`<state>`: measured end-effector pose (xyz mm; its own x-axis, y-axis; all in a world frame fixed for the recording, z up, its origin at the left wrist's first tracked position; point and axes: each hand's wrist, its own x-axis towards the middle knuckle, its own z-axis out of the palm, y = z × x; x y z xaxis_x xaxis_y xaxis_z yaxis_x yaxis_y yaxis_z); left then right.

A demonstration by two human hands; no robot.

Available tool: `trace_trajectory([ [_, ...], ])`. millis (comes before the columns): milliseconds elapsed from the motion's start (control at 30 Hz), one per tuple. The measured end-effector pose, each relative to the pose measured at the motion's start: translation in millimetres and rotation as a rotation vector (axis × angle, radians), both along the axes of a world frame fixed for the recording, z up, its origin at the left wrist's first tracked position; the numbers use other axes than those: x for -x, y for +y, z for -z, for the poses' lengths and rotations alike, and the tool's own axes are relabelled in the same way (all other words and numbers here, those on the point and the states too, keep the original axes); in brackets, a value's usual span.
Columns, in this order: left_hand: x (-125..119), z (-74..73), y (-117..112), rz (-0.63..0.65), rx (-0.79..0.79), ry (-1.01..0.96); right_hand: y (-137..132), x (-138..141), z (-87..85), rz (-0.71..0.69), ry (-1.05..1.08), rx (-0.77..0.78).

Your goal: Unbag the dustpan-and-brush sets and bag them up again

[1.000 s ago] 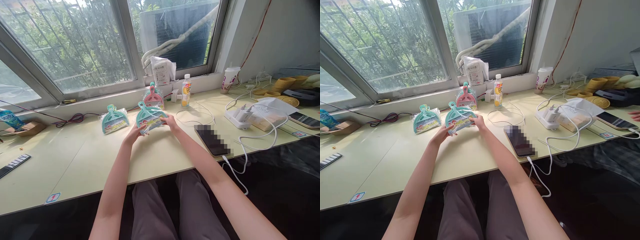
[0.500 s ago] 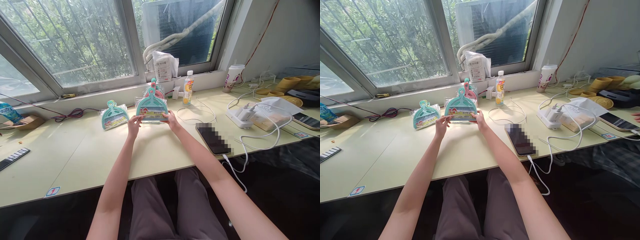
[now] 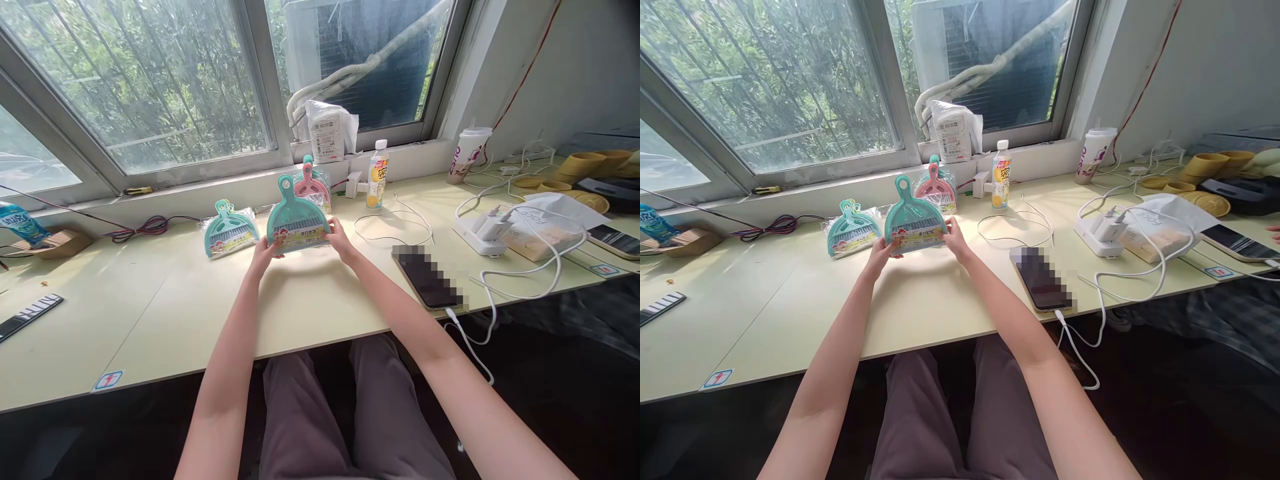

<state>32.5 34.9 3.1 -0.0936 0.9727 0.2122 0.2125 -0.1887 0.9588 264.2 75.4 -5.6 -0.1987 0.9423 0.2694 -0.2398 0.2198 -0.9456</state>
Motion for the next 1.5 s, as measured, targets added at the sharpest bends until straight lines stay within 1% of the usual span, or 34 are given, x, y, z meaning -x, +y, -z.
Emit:
trace_trajectory([
  [67, -2.4, 1.1, 0.1, -0.025, -0.046, -0.013, 1.4, 1.1, 1.3, 0.008, -0.021, -0.023],
  [167, -6.6, -2.2, -1.0, -0.12, -0.12, -0.012, -0.1, 4.8, 1.2, 0.056, -0.061, -0.073],
  [267, 0.9, -9.5, -2.7, -0.203, -0.114, 0.008, -5.8, 11.5, 2.5, 0.098, -0.151, -0.127],
  [300, 8.2, -12.1, -4.2, -0.224, -0.1, 0.02, -8.4, 14.1, 3.8, 0.11, -0.202, -0.143],
  [367, 30.5, -16.7, -10.0, -0.263, -0.073, 0.051, -13.9, 19.2, 6.7, 0.155, -0.316, -0.196],
  [467, 76.3, -18.5, -27.2, -0.323, 0.0, 0.088, -22.1, 24.4, 9.1, 0.285, -0.51, -0.346],
  [533, 106.2, -14.7, -41.2, -0.397, 0.084, 0.093, -26.7, 25.6, 8.1, 0.342, -0.649, -0.448],
  [567, 118.7, -11.4, -47.5, -0.451, 0.13, 0.106, -28.4, 25.6, 7.2, 0.348, -0.716, -0.484],
  [600, 129.2, -7.4, -52.6, -0.474, 0.171, 0.119, -29.8, 25.6, 6.6, 0.344, -0.777, -0.507],
  [700, 148.6, 4.8, -57.4, -0.516, 0.233, 0.106, -30.6, 25.4, 7.7, 0.314, -0.945, -0.511],
  [767, 154.7, 10.0, -52.0, -0.565, 0.234, 0.13, -28.3, 25.2, 11.4, 0.285, -1.036, -0.452],
  [800, 156.9, 11.3, -47.5, -0.593, 0.239, 0.172, -26.5, 24.9, 13.6, 0.27, -1.062, -0.408],
  [867, 161.0, 11.8, -36.8, -0.646, 0.279, 0.314, -21.9, 23.2, 17.8, 0.251, -1.066, -0.321],
  [933, 164.8, 11.9, -26.2, -0.719, 0.33, 0.494, -16.7, 20.5, 20.8, 0.254, -1.035, -0.272],
  [1000, 167.5, 13.5, -16.6, -0.809, 0.331, 0.634, -11.6, 17.3, 22.4, 0.272, -1.007, -0.256],
  [1033, 168.2, 15.0, -12.3, -0.853, 0.31, 0.67, -9.2, 15.9, 22.7, 0.286, -0.995, -0.25],
  [1100, 168.9, 18.7, -4.0, -0.922, 0.263, 0.676, -5.1, 13.7, 23.2, 0.314, -0.975, -0.234],
  [1167, 169.5, 22.0, 4.2, -0.97, 0.228, 0.643, -2.0, 12.6, 23.6, 0.337, -0.961, -0.222],
  [1267, 171.5, 23.9, 16.8, -0.995, 0.207, 0.597, 1.6, 12.5, 25.1, 0.352, -0.955, -0.222],
  [1367, 172.9, 23.3, 27.9, -1.019, 0.197, 0.591, 5.4, 12.9, 27.5, 0.385, -0.941, -0.225],
  [1467, 169.2, 22.6, 34.0, -1.041, 0.192, 0.605, 10.3, 12.7, 30.0, 0.465, -0.917, -0.153],
  [1500, 166.6, 22.4, 34.5, -1.07, 0.181, 0.611, 11.8, 12.7, 30.6, 0.489, -0.911, -0.121],
])
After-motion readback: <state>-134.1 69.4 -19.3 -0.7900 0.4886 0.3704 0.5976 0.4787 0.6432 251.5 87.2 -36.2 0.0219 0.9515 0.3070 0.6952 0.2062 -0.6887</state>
